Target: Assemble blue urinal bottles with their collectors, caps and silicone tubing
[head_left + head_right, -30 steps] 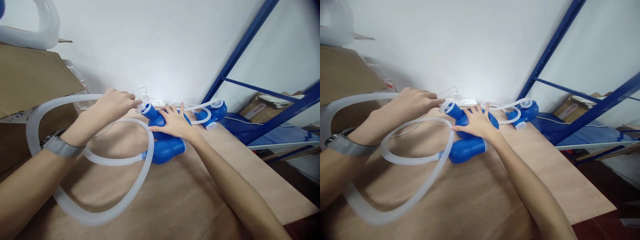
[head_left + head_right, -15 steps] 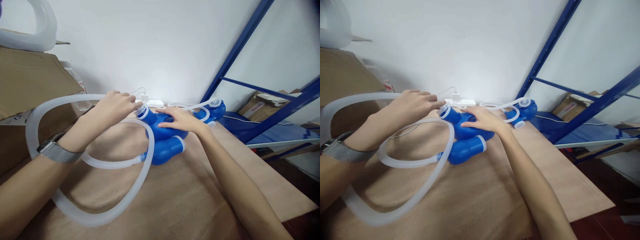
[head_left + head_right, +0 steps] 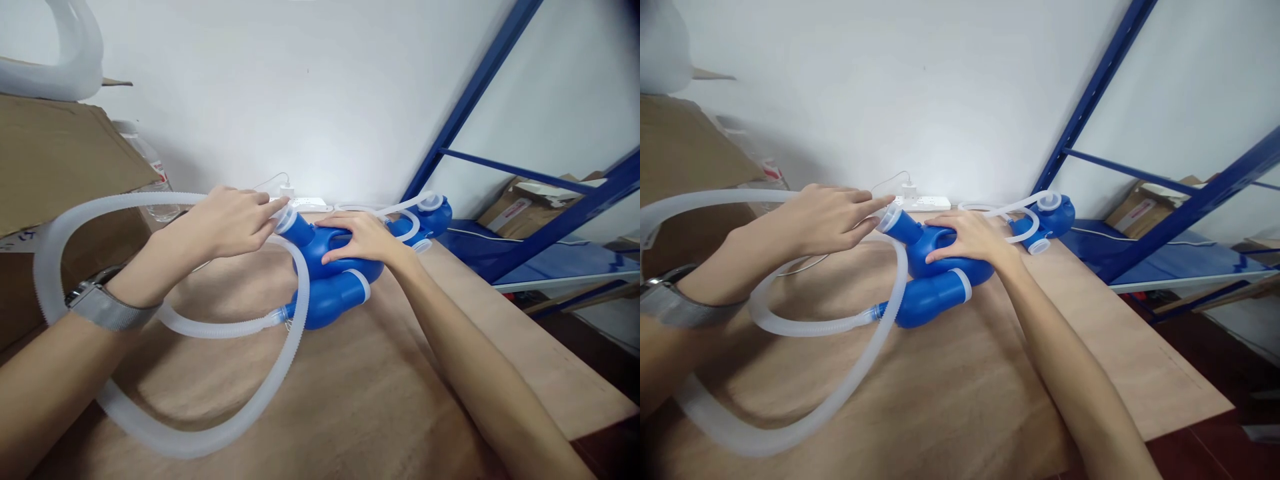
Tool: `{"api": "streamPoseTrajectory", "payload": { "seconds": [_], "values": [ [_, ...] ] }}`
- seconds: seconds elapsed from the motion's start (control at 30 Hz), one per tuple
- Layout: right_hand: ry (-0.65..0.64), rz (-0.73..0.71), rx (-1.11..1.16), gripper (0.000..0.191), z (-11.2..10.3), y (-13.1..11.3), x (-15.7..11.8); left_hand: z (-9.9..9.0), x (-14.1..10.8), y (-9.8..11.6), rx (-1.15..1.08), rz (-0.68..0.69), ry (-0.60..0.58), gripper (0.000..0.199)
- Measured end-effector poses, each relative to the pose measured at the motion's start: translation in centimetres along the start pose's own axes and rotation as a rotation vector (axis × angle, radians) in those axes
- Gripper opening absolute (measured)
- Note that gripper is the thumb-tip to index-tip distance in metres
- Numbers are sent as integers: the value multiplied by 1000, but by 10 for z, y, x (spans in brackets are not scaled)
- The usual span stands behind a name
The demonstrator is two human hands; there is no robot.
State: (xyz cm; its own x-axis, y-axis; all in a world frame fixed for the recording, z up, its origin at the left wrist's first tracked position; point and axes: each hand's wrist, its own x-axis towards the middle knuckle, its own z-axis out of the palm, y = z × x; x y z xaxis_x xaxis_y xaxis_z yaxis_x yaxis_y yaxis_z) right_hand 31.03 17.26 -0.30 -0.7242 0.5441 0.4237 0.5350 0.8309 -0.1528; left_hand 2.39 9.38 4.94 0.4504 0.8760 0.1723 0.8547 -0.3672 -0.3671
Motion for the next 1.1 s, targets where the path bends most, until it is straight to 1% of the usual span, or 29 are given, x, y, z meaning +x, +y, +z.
{"api": "streamPoseTrajectory", "payload": {
  "seconds": [0.17, 0.23, 0.4, 0.5, 0.57, 0.63, 0.77, 0.8, 0.83, 0.97, 1.1],
  "values": [
    [31, 57, 62, 72, 1, -1, -2, 5, 3, -4, -75, -2, -17, 69],
    [27, 55, 86, 72, 2, 0, -1, 8, 4, -7, -93, -2, -6, 68],
    [5, -8, 110, 72, 3, 3, 0, 16, 6, -13, -210, 3, 43, 67],
    [22, 38, 132, 73, 4, 3, -1, 23, 8, -14, -308, 9, 78, 68],
    [34, 59, 145, 74, 4, 3, -1, 28, 10, -11, -365, 3, 65, 69],
    [30, 61, 145, 74, 4, 2, -1, 34, 11, -5, -362, -2, 64, 75],
    [28, 58, 130, 72, 4, 0, -1, 43, 13, 12, -256, -9, 136, 102],
    [35, 57, 124, 72, 4, 0, -1, 45, 13, 15, -241, -26, 149, 105],
    [41, 56, 119, 72, 5, 0, -1, 47, 14, 18, -233, -46, 160, 105],
    [47, 52, 101, 72, 5, -1, 0, 52, 16, 23, -232, -116, 226, 91],
    [24, 62, 90, 69, 4, -4, 0, 52, 17, 26, -234, -118, 242, 84]
  ]
}}
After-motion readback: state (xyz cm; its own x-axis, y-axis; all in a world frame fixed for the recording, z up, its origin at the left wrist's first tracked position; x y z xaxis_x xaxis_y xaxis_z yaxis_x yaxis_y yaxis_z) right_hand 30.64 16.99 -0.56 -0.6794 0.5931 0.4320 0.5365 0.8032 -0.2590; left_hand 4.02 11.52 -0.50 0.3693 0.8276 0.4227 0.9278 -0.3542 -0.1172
